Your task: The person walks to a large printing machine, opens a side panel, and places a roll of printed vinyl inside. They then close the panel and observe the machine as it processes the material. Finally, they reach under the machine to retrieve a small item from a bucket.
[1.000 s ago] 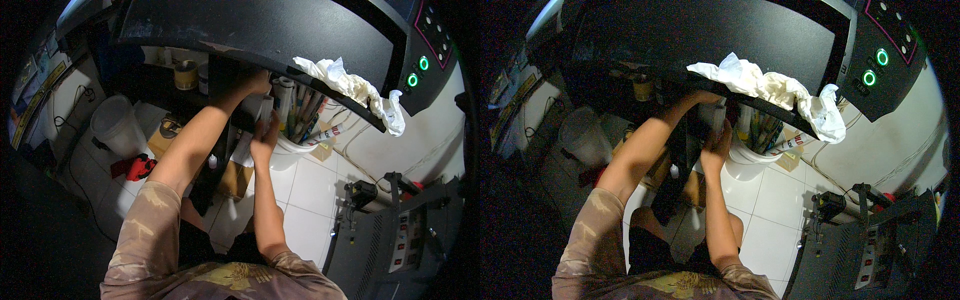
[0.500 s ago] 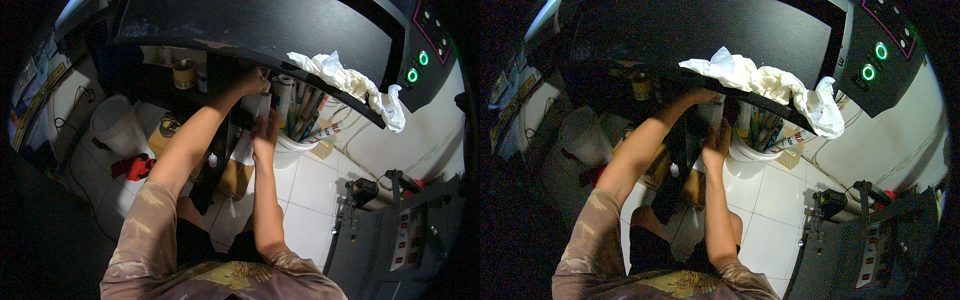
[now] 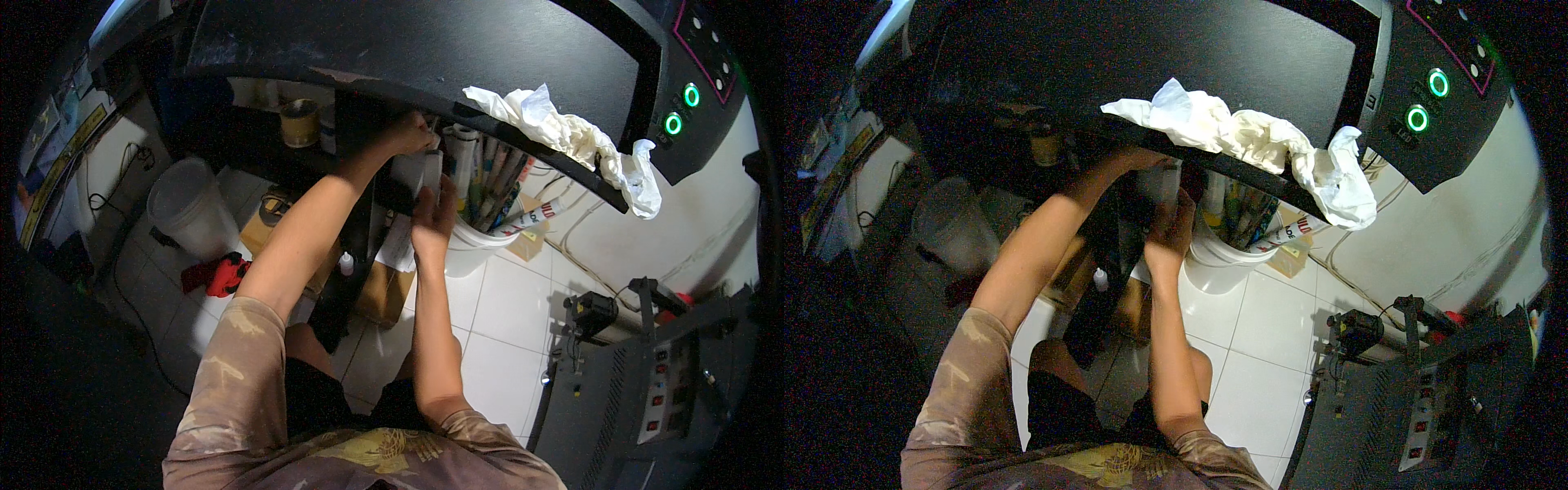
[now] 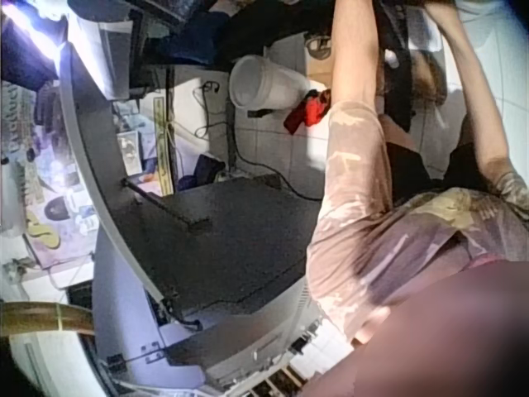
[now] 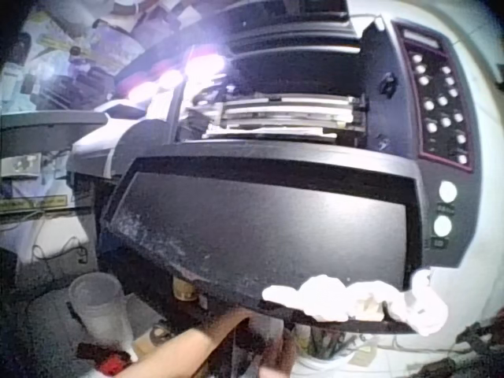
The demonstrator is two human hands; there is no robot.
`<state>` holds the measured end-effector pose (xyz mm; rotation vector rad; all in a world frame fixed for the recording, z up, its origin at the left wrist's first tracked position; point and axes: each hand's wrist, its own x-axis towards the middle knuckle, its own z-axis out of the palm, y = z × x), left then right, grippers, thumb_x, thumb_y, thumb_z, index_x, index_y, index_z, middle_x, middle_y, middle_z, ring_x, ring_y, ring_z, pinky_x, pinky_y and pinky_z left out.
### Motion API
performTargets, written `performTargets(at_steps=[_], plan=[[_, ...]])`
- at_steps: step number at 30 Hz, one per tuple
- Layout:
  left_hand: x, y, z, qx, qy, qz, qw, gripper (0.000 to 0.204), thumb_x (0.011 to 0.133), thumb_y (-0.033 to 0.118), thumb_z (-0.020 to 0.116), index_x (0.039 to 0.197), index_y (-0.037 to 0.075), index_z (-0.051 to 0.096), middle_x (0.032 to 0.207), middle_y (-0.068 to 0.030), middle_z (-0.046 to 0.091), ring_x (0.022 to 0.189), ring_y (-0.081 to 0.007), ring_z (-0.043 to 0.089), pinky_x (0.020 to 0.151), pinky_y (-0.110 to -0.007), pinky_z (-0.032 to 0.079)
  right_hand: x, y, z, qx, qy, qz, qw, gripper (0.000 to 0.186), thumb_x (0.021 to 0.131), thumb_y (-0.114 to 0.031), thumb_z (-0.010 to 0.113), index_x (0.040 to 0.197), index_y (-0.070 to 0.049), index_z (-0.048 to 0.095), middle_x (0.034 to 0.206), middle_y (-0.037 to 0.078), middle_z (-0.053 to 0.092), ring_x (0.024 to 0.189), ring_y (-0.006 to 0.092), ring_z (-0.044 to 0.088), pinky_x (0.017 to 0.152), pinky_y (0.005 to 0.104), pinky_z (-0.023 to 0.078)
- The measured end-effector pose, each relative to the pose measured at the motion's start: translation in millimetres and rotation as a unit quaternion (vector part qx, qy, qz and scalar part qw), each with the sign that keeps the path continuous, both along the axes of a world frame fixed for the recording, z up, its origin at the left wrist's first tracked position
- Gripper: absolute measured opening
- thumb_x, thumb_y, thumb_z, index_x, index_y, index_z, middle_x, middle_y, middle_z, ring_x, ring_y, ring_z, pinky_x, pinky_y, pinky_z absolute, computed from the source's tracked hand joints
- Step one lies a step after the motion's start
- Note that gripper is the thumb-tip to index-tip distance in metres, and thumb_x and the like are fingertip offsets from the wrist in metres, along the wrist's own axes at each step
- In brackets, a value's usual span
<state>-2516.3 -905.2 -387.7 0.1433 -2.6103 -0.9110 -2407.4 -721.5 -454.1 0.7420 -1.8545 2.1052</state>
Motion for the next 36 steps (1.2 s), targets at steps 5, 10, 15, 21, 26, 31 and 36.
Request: performTargets(at_steps=[5, 10, 15, 21, 26, 31, 36], plan=[[3, 4, 7, 0.074, -0.045, 0.010, 0.996, 0.034, 0.086, 0.034, 0.075, 0.075, 0.003, 0.071, 0.061, -0.0103, 0.064, 0.055, -0.0204, 0.057, 0.059, -0.039, 0.049, 0, -4, -14, 0.002, 0.035, -0.039, 0.999, 0.036, 0.102, -0.014, 0.050, 0.135, 0.001, 0.048, 0.128, 0.021, 0.058, 0.119, 0.0347, 0.056, 0.104, 0.0406, 0.041], [6, 6, 10, 0.150, -0.062, 0.001, 0.987, 0.033, 0.086, 0.034, 0.075, 0.073, 0.004, 0.069, 0.059, -0.0085, 0.061, 0.053, -0.0183, 0.054, 0.055, -0.037, 0.045, -1, -1, -16, -0.014, -0.006, -0.025, 1.000, 0.037, 0.102, -0.014, 0.052, 0.135, -0.001, 0.047, 0.129, 0.020, 0.057, 0.117, 0.0327, 0.058, 0.101, 0.0391, 0.043], [13, 3, 15, 0.197, -0.080, -0.012, 0.977, 0.033, 0.085, 0.033, 0.076, 0.071, 0.005, 0.067, 0.058, -0.0068, 0.059, 0.050, -0.0161, 0.051, 0.051, -0.034, 0.042, 4, 8, -6, -0.070, -0.116, 0.065, 0.989, 0.038, 0.102, -0.017, 0.054, 0.136, -0.003, 0.046, 0.126, 0.016, 0.057, 0.108, 0.0259, 0.059, 0.090, 0.0342, 0.049], [22, 7, 25, 0.235, -0.098, -0.031, 0.967, 0.033, 0.085, 0.032, 0.076, 0.069, 0.006, 0.064, 0.056, -0.0047, 0.056, 0.048, -0.0135, 0.048, 0.046, -0.032, 0.037, -4, 18, 0, -0.060, -0.155, 0.116, 0.979, 0.039, 0.104, -0.024, 0.051, 0.136, -0.002, 0.047, 0.127, 0.017, 0.057, 0.108, 0.0280, 0.058, 0.093, 0.0364, 0.048], [24, 9, 28, 0.248, -0.110, -0.041, 0.962, 0.034, 0.085, 0.032, 0.077, 0.067, 0.007, 0.062, 0.054, -0.0029, 0.054, 0.045, -0.0114, 0.045, 0.043, -0.030, 0.033, -29, 9, -13, 0.013, -0.016, 0.028, 0.999, 0.043, 0.103, -0.027, 0.051, 0.136, 0.001, 0.049, 0.124, 0.022, 0.058, 0.113, 0.0337, 0.058, 0.101, 0.0412, 0.043], [20, 12, 24, 0.234, -0.075, -0.019, 0.969, 0.033, 0.083, 0.030, 0.078, 0.065, 0.008, 0.061, 0.053, -0.0017, 0.051, 0.043, -0.0106, 0.041, 0.040, -0.029, 0.029, -39, 11, -18, 0.067, 0.039, -0.021, 0.997, 0.039, 0.103, -0.025, 0.050, 0.131, 0.002, 0.052, 0.114, 0.026, 0.063, 0.106, 0.0380, 0.061, 0.096, 0.0416, 0.046], [23, 9, 25, 0.241, -0.073, -0.049, 0.967, 0.032, 0.081, 0.028, 0.079, 0.065, 0.008, 0.060, 0.053, -0.0018, 0.049, 0.044, -0.0119, 0.042, 0.042, -0.031, 0.031, -34, 14, -13, 0.047, -0.014, 0.025, 0.998, 0.038, 0.102, -0.024, 0.052, 0.129, 0.003, 0.053, 0.117, 0.028, 0.064, 0.105, 0.0420, 0.064, 0.091, 0.0429, 0.049]])
